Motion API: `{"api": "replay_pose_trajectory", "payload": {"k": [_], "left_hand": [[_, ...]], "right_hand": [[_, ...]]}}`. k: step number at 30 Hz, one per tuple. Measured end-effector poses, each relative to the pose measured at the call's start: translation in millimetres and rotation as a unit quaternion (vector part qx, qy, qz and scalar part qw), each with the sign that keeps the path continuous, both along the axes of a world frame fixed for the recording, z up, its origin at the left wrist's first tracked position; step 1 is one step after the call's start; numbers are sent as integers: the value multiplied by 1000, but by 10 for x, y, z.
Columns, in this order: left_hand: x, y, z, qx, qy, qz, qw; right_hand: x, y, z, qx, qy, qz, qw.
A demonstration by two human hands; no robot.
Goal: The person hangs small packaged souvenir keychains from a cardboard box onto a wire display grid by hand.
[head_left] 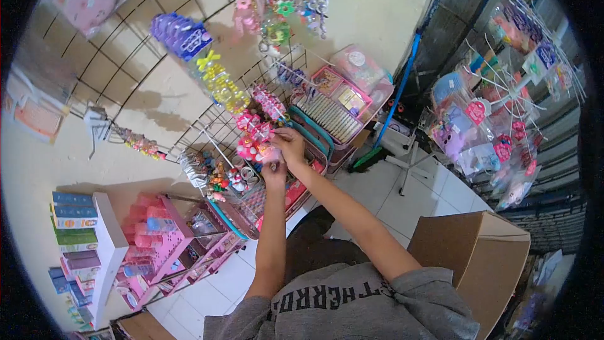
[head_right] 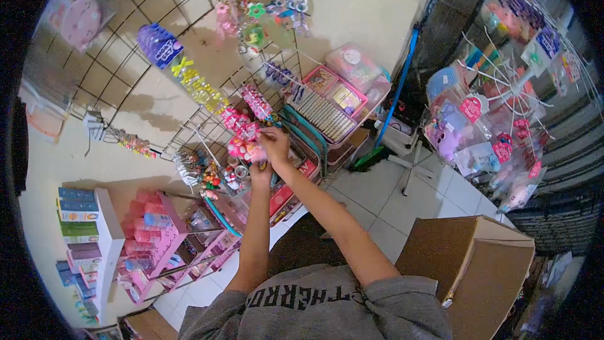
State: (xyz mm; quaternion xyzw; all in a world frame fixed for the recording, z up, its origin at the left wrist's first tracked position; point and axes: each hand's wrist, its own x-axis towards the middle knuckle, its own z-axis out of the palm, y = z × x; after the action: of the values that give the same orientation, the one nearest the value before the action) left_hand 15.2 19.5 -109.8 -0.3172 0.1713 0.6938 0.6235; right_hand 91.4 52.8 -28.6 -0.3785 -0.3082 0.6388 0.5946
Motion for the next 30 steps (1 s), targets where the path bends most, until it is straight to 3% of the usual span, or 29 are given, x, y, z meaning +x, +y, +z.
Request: {"api": "replay_pose_trajectory", "payload": {"k": [2, 3, 4, 5, 6, 7, 8, 9, 10, 11, 12, 13, 15, 16, 17, 19, 21, 22, 23, 25, 27, 29, 30], "left_hand": [[77, -34, 98, 17, 65, -15, 998], [92, 27, 38, -70, 147, -24, 986], [110, 2, -15, -69, 149, -36, 986], [75, -65, -205, 101, 91, -30, 990], [9, -109, -478, 267, 22, -25, 963], [-302, 23, -1035, 213, -376, -48, 900], [38, 50, -559, 204, -384, -75, 898], [394, -326, -167, 110, -154, -151, 970], [703, -768, 237, 27, 91, -227, 969], [1181, -740, 835, -34, 336, -291, 895], [1590, -883, 1195, -60, 443, -280, 849], [1916, -1027, 1458, -73, 549, -264, 789], [2016, -1150, 1660, 207, 505, -361, 756], [2274, -1094, 1825, 271, 520, -242, 773], [2424, -1153, 2181, 503, 589, -205, 599], [2925, -1382, 2901, 546, 465, -205, 665], [3281, -1585, 3355, 666, 527, -271, 453], [3581, -1794, 3483, 711, 571, -223, 346], [3869, -1980, 3577, 784, 488, -275, 267], [4487, -2399, 3548, 845, 458, -271, 43], [5251, -2685, 3003, 849, 391, -338, -113], [5729, -3004, 2460, 820, 402, -306, -270], [5808, -3179, 2227, 741, 450, -351, -354]], "right_hand": [[56, 58, 7, -3, -161, 41, 986], [172, 89, 39, 103, -275, 50, 954], [348, 137, 77, 98, -275, 39, 955], [594, 141, 330, 173, -380, 178, 891], [858, 112, 619, 235, -472, 310, 791], [1110, 68, 881, 147, -460, 394, 782], [1378, -1, 1161, 135, -466, 369, 792], [1696, -94, 1444, 116, -466, 424, 768], [2048, -236, 1747, 90, -464, 471, 745], [2390, -422, 2073, 100, -501, 446, 735], [2726, -683, 2371, 101, -536, 417, 727], [3055, -1001, 2618, 84, -518, 383, 760], [3587, -1769, 3015, 62, -490, 295, 818], [3795, -2206, 3165, 59, -484, 245, 838], [3962, -2658, 3275, 63, -483, 178, 855], [4181, -3538, 3309, 53, -483, 87, 870], [4280, -4279, 3168, -41, -413, -93, 905], [4341, -4555, 3010, -67, -405, -115, 905], [4420, -4766, 2777, -92, -395, -133, 904], [4617, -5044, 2126, -178, -339, -123, 916], [4647, -5128, 1440, -311, -350, -71, 881], [4613, -5124, 716, -459, -339, 8, 821], [4435, -5112, 695, -489, -328, 2, 808]]}}
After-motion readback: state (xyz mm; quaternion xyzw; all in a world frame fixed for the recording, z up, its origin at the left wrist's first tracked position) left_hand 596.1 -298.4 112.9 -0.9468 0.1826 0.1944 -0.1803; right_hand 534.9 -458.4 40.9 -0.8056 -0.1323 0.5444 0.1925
